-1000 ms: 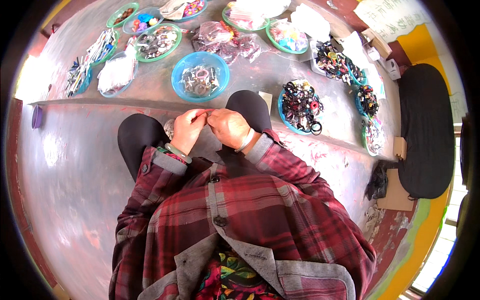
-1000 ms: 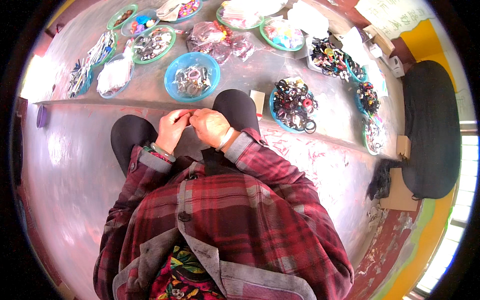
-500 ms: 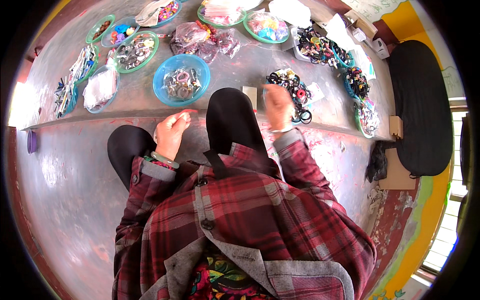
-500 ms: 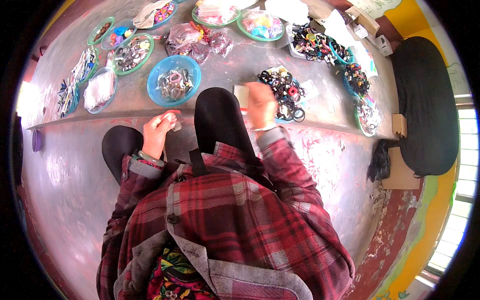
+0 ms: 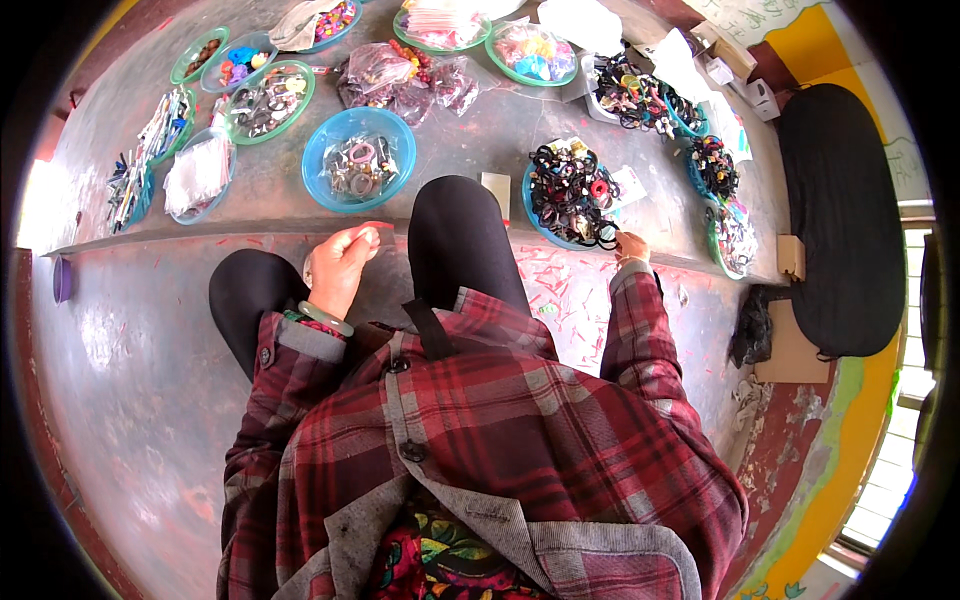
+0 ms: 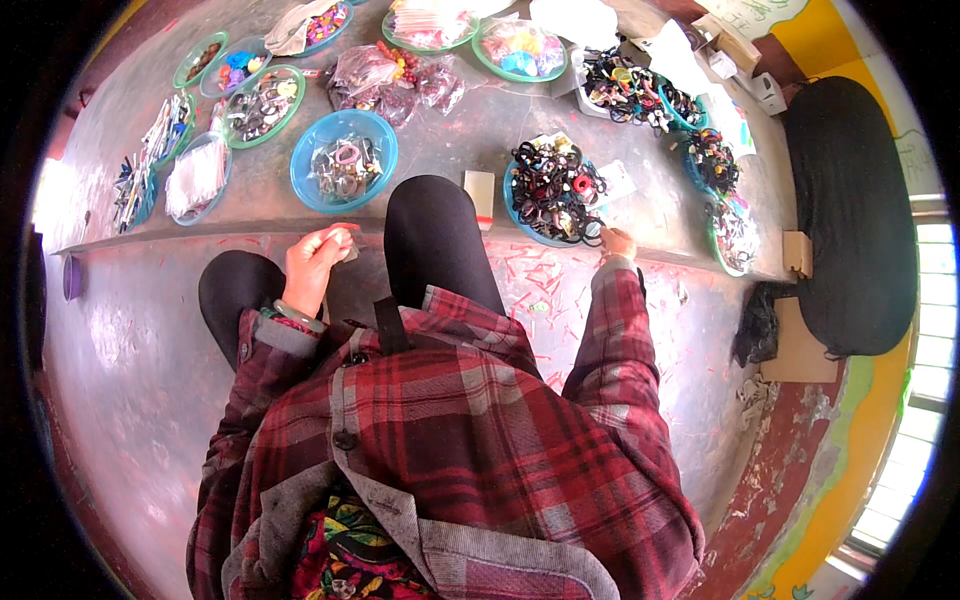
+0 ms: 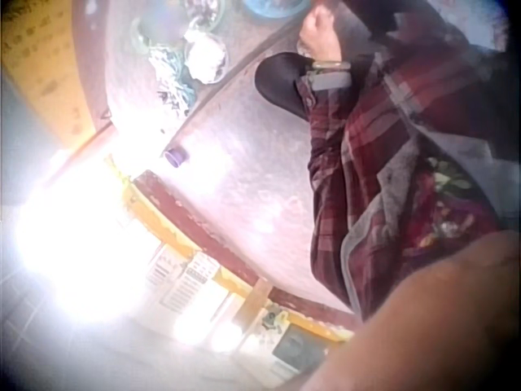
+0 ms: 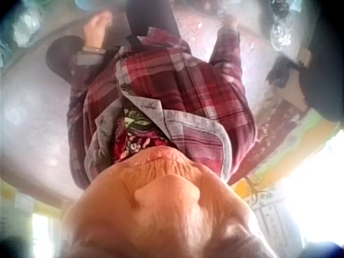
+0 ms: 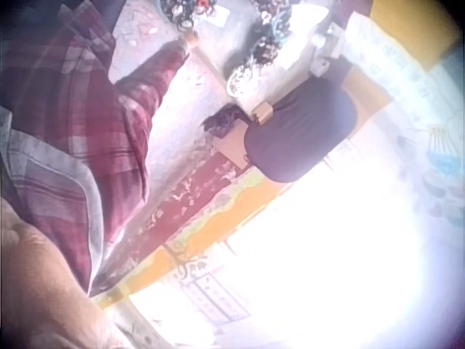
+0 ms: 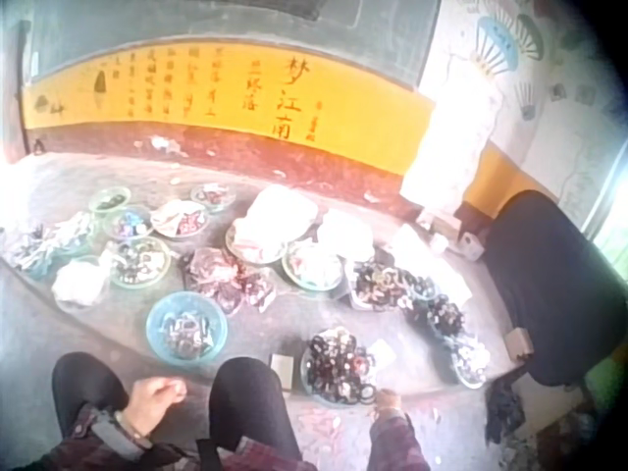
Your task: The person sits on the floor and repeatedly picks up small hair accessories, places them into clear plastic bags, and seals the bags. They handle items one at a time, occasionally picking up a stack of bags and placing the sealed package into a blue bowl.
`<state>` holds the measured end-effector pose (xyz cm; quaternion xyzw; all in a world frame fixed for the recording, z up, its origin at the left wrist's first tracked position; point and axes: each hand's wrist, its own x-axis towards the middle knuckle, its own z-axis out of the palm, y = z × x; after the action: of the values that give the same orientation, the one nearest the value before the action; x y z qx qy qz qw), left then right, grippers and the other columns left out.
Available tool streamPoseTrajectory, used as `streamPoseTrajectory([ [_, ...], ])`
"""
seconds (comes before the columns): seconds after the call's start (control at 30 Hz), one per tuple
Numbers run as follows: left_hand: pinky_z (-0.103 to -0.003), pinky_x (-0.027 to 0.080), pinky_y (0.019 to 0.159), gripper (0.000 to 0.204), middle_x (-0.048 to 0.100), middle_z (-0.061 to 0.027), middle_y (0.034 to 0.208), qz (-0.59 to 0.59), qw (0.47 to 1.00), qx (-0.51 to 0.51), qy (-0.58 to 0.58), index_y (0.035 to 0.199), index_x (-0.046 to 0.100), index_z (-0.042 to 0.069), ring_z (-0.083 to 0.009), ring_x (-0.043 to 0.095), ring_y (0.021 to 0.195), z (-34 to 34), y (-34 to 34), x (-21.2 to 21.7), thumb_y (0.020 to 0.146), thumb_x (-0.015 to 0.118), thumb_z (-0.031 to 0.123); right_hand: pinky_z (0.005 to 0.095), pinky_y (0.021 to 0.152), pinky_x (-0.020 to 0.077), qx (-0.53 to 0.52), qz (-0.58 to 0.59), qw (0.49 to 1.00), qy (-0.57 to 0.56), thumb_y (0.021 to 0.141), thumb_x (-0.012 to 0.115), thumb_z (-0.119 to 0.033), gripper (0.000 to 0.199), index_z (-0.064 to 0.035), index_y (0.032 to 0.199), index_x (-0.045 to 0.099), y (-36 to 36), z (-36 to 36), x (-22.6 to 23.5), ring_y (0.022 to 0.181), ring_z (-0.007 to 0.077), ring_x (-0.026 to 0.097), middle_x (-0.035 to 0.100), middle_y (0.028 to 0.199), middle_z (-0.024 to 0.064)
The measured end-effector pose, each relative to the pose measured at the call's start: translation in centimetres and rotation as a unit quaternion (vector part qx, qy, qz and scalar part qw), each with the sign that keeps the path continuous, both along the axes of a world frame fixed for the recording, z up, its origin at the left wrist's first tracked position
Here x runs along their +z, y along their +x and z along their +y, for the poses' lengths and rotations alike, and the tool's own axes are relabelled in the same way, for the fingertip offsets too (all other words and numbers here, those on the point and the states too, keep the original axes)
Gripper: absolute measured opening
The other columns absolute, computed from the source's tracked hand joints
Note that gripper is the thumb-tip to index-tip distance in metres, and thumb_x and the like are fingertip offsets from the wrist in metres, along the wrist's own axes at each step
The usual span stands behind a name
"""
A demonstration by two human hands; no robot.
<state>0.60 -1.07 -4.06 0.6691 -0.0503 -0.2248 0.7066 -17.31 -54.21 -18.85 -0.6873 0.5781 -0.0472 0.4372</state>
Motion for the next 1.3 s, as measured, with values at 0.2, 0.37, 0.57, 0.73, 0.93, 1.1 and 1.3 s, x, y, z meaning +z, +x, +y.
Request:
streamPoseTrajectory([
  [0.2,-0.022,0.047,0.074,0.02,0.06,-0.0021,0.089,-0.008,1.0,0.0,0.0,0.099,0.061,-0.003,-0.0079,0.056,0.082,-0.2,-0.3,0.3,0.087,0.052,0.01,0.0225,0.044,0.0376,-0.035,-0.113,0.993,-0.026,0.072,0.064,-0.017,0.011,-0.0064,0.075,0.064,1.0,0.3,1.9,0.05,0.0092,0.049,0.056,0.063,0.0006],
  [0.37,-0.022,0.047,0.073,0.02,0.06,-0.0029,0.09,-0.003,1.0,0.001,0.011,0.099,0.061,-0.002,-0.0082,0.056,0.082,0.0,-0.2,0.3,0.087,0.053,0.011,0.0204,0.048,0.0386,0.013,-0.165,0.986,-0.014,0.072,0.064,-0.014,0.01,-0.0061,0.078,0.062,2.4,1.3,5.0,0.055,0.0092,0.051,0.058,0.067,0.0015],
  [0.57,-0.022,0.047,0.073,0.021,0.06,-0.003,0.089,-0.013,1.0,-0.006,0.006,0.1,0.061,-0.003,-0.0083,0.056,0.082,-0.2,-0.4,0.6,0.087,0.053,0.012,0.0231,0.051,0.0394,0.05,-0.292,0.955,0.019,0.075,0.061,-0.015,0.02,-0.0009,0.089,0.059,3.7,2.4,7.6,0.066,0.0124,0.059,0.062,0.074,0.0053],
  [0.73,-0.024,0.048,0.074,0.022,0.06,-0.0041,0.09,0.003,1.0,0.001,-0.006,0.101,0.06,-0.004,-0.0098,0.057,0.083,0.4,-0.4,0.5,0.086,0.053,0.012,0.0247,0.062,0.041,0.065,-0.359,0.93,0.043,0.081,0.057,-0.012,0.013,-0.0041,0.091,0.058,5.3,5.4,10.5,0.074,0.0138,0.061,0.064,0.08,0.0066],
  [0.93,-0.025,0.049,0.075,0.023,0.061,-0.0056,0.091,0.002,1.0,0.006,-0.012,0.101,0.059,-0.005,-0.0111,0.058,0.084,0.5,-0.5,0.6,0.086,0.053,0.012,0.0279,0.07,0.047,0.097,-0.353,0.93,0.009,0.083,0.054,-0.011,0.015,0.001,0.093,0.053,6.3,6.2,11.9,0.075,0.0178,0.061,0.063,0.081,0.0128],
  [1.1,-0.026,0.049,0.075,0.023,0.061,-0.0059,0.091,-0.02,1.0,-0.012,0.013,0.102,0.058,-0.004,-0.0119,0.058,0.084,0.3,-0.5,0.7,0.087,0.052,0.013,0.0206,0.048,0.0379,0.12,-0.288,0.948,-0.064,0.084,0.052,-0.017,0.021,-0.0031,0.1,0.051,5.9,5.0,12.1,0.076,0.016,0.063,0.064,0.09,0.0105],
  [1.3,-0.026,0.049,0.075,0.023,0.061,-0.0063,0.091,-0.018,1.0,-0.015,0.003,0.102,0.058,-0.004,-0.0125,0.059,0.084,0.2,-0.5,1.2,0.087,0.052,0.013,0.0262,0.05,0.0432,0.196,-0.213,0.935,-0.207,0.079,0.056,-0.014,0.013,-0.0038,0.087,0.057,6.5,4.9,12.7,0.071,0.0182,0.063,0.065,0.079,0.0104],
])
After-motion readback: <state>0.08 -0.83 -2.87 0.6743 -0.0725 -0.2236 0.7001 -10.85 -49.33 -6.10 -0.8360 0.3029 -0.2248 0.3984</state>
